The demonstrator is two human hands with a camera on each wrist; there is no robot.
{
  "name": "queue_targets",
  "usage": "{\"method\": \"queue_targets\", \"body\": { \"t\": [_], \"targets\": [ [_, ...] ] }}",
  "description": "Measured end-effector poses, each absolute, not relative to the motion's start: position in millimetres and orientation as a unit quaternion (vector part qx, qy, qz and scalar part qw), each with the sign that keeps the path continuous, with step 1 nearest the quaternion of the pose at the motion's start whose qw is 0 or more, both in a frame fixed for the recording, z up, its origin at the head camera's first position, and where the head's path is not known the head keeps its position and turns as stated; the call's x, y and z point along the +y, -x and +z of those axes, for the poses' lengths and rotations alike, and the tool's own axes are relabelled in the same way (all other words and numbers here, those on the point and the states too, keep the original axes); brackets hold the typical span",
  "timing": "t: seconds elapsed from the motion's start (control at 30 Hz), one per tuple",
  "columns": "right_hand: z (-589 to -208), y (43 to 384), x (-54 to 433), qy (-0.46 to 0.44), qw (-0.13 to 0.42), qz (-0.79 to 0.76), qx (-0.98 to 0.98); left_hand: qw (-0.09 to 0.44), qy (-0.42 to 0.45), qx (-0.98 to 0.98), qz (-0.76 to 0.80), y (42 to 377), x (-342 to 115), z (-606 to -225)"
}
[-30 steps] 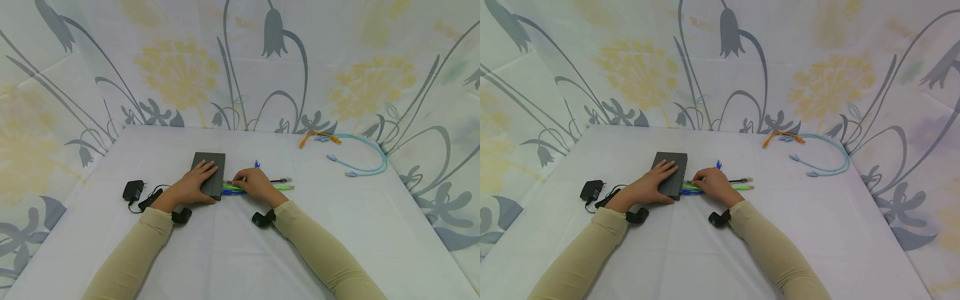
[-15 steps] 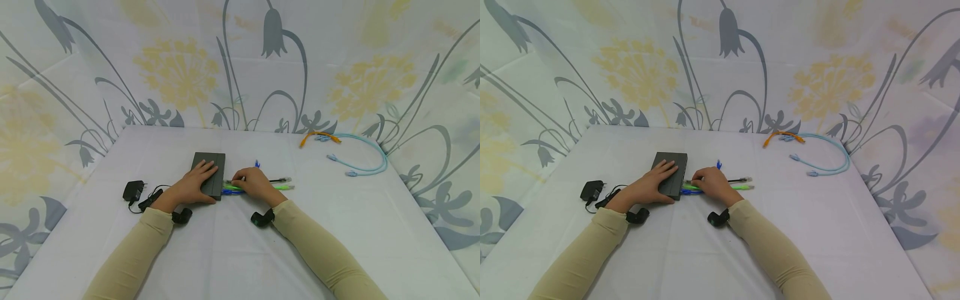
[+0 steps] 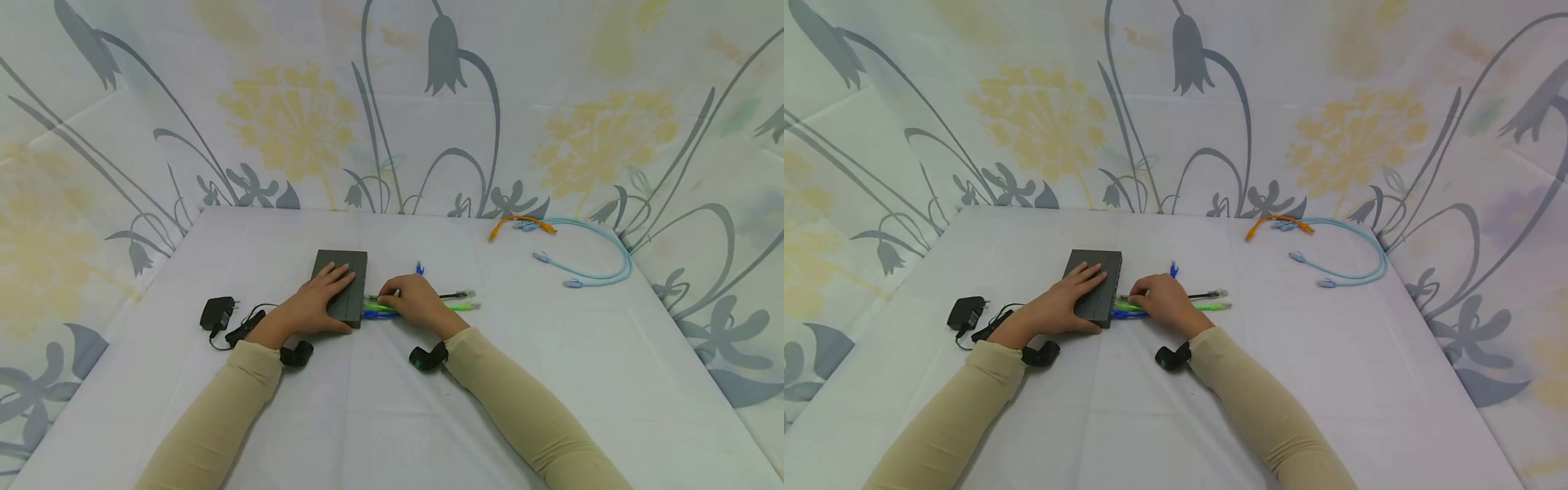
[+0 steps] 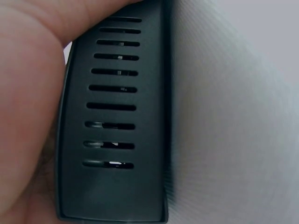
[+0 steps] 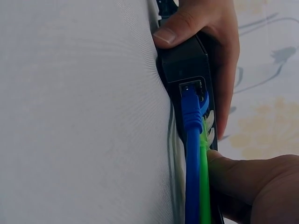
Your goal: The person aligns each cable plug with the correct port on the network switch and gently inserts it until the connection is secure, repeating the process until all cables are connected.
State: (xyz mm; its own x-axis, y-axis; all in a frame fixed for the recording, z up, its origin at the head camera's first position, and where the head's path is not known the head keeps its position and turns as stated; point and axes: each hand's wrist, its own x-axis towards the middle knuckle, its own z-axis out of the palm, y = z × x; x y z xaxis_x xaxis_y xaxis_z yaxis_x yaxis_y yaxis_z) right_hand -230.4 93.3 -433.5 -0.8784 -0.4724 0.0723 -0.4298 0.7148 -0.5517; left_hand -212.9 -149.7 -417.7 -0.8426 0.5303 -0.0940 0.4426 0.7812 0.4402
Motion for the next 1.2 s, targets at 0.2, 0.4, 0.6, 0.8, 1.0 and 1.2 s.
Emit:
{"method": "queue_targets", "body": {
  "t": [0.2,0.4,0.6,0.8,1.0,1.2],
  "targets": [
    [-431.2,229.0,92.5,0.242,0.045,-0.278,0.929,0.109,-0.257,0.936,0.212,212.2,-149.8,-417.7],
    [-427.1,226.6,92.8,0.237,0.055,-0.273,0.931,0.110,-0.259,0.936,0.210,212.1,-150.0,-418.5],
    [-423.1,225.5,95.4,0.241,0.057,-0.270,0.931,0.109,-0.259,0.936,0.211,212.3,-150.8,-419.1],
    [-421.8,228.3,103.4,0.247,0.055,-0.276,0.927,0.099,-0.266,0.936,0.210,212.3,-150.5,-419.6],
    [-422.7,232.5,110.3,0.242,0.058,-0.277,0.928,0.094,-0.269,0.935,0.210,212.5,-150.0,-420.3],
    [-421.8,234.7,113.8,0.229,0.071,-0.280,0.929,0.096,-0.265,0.937,0.207,213.5,-150.5,-421.8]
  ]
}}
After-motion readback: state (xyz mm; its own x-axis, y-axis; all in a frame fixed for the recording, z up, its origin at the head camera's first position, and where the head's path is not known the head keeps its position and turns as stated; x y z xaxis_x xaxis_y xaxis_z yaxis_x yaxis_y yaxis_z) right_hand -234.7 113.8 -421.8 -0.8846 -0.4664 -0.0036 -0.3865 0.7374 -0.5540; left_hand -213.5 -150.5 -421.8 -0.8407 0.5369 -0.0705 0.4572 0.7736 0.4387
